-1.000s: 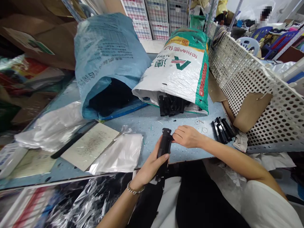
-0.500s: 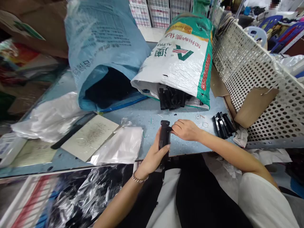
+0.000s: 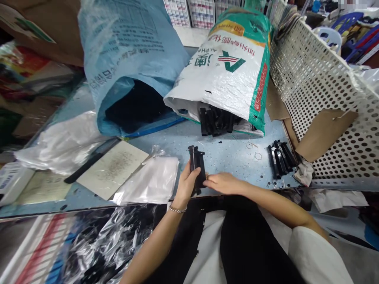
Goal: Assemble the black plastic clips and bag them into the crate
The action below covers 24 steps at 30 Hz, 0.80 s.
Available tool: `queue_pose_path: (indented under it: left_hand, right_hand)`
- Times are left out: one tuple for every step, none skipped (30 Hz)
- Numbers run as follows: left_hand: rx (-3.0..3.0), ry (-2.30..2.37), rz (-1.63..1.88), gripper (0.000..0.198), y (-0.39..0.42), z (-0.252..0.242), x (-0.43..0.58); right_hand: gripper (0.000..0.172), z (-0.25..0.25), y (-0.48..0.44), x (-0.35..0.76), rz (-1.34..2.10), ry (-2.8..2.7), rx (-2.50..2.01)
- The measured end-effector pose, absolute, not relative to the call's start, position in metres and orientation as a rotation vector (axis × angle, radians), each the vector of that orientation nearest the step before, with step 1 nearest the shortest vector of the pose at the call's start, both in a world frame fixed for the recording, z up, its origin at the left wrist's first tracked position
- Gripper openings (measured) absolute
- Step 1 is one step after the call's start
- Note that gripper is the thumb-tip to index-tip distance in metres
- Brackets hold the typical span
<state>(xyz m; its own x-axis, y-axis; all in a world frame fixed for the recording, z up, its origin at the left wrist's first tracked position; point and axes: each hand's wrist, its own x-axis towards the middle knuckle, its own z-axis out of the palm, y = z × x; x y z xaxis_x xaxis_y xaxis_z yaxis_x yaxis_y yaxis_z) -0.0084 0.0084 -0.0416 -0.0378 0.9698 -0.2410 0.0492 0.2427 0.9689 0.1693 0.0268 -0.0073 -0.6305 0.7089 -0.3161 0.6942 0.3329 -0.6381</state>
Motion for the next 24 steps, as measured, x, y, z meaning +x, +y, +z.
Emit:
queue_pose_path:
  left_hand:
    - [1.104, 1.456, 0.99, 0.038, 0.009, -0.049, -0.011]
    - [1.177, 1.542, 0.963, 0.035, 0.01, -0.057, -0.012]
    - [1.255, 1.626, 0.951, 0.034, 0.01, -0.066, -0.014]
    - [1.324, 1.696, 0.96, 0.037, 0.011, -0.074, -0.014]
    - [1.379, 1.754, 0.978, 0.042, 0.011, -0.081, -0.015]
    - [1.421, 1.799, 0.995, 0.048, 0.01, -0.087, -0.015]
    - [1.448, 1.833, 1.002, 0.052, 0.01, -0.09, -0.015]
    - [1.465, 1.855, 1.001, 0.055, 0.009, -0.09, -0.015]
    - [1.478, 1.866, 1.005, 0.056, 0.008, -0.088, -0.016]
    - [1.489, 1.865, 1.022, 0.056, 0.008, -0.084, -0.016]
    - [1.495, 1.844, 1.055, 0.055, 0.008, -0.079, -0.017]
    - [1.488, 1.792, 1.095, 0.053, 0.01, -0.073, -0.016]
    - [1.456, 1.702, 1.129, 0.05, 0.014, -0.066, -0.015]
    - [1.389, 1.587, 1.154, 0.049, 0.019, -0.059, -0.012]
    - [1.284, 1.465, 1.173, 0.048, 0.025, -0.052, -0.008]
    - [1.149, 1.348, 1.187, 0.05, 0.032, -0.045, -0.004]
    - [1.001, 1.245, 1.197, 0.053, 0.039, -0.038, 0.002]
    - [0.86, 1.165, 1.204, 0.055, 0.045, -0.031, 0.007]
    - [0.745, 1.108, 1.206, 0.056, 0.049, -0.024, 0.011]
    - [0.671, 1.066, 1.196, 0.054, 0.051, -0.017, 0.015]
    - [0.64, 1.03, 1.166, 0.051, 0.049, -0.009, 0.017]
    - [0.642, 0.999, 1.128, 0.047, 0.046, -0.002, 0.018]
    - [0.661, 0.967, 1.087, 0.045, 0.04, 0.004, 0.018]
    - [0.682, 0.932, 1.046, 0.044, 0.033, 0.01, 0.017]
  right_hand:
    - [0.037, -0.007, 0.043, 0.169, 1.186, -2.51, -1.366]
    - [0.036, -0.007, 0.062, 0.167, 1.06, -2.459, -1.428]
    - [0.035, -0.007, 0.081, 0.166, 0.855, -2.386, -1.53]
    - [0.034, -0.008, 0.101, 0.163, 0.623, -2.301, -1.653]
    - [0.036, -0.01, 0.121, 0.16, 0.421, -2.227, -1.771]
    - [0.037, -0.013, 0.138, 0.156, 0.287, -2.184, -1.869]
    - [0.036, -0.015, 0.153, 0.153, 0.215, -2.165, -1.944]
    - [0.033, -0.018, 0.164, 0.151, 0.196, -2.159, -1.995]
    - [0.029, -0.02, 0.171, 0.151, 0.214, -2.15, -2.022]
    - [0.026, -0.023, 0.174, 0.152, 0.247, -2.116, -2.036]
    - [0.024, -0.025, 0.172, 0.155, 0.281, -2.054, -2.036]
    - [0.023, -0.027, 0.165, 0.158, 0.301, -1.976, -2.02]
    - [0.023, -0.029, 0.154, 0.162, 0.302, -1.906, -1.977]
    - [0.023, -0.031, 0.139, 0.165, 0.284, -1.862, -1.901]
    - [0.024, -0.032, 0.12, 0.168, 0.246, -1.861, -1.79]
    - [0.024, -0.033, 0.101, 0.169, 0.192, -1.907, -1.643]
    - [0.023, -0.032, 0.081, 0.17, 0.142, -1.994, -1.466]
    - [0.021, -0.03, 0.062, 0.171, 0.105, -2.1, -1.272]
    - [0.021, -0.027, 0.047, 0.171, 0.087, -2.21, -1.069]
    - [0.023, -0.022, 0.036, 0.172, 0.093, -2.293, -0.894]
    - [0.028, -0.016, 0.03, 0.174, 0.117, -2.335, -0.774]
    - [0.034, -0.009, 0.029, 0.177, 0.146, -2.332, -0.736]
    - [0.038, -0.003, 0.032, 0.181, 0.165, -2.295, -0.778]
    - [0.039, 0.004, 0.039, 0.186, 0.162, -2.246, -0.866]
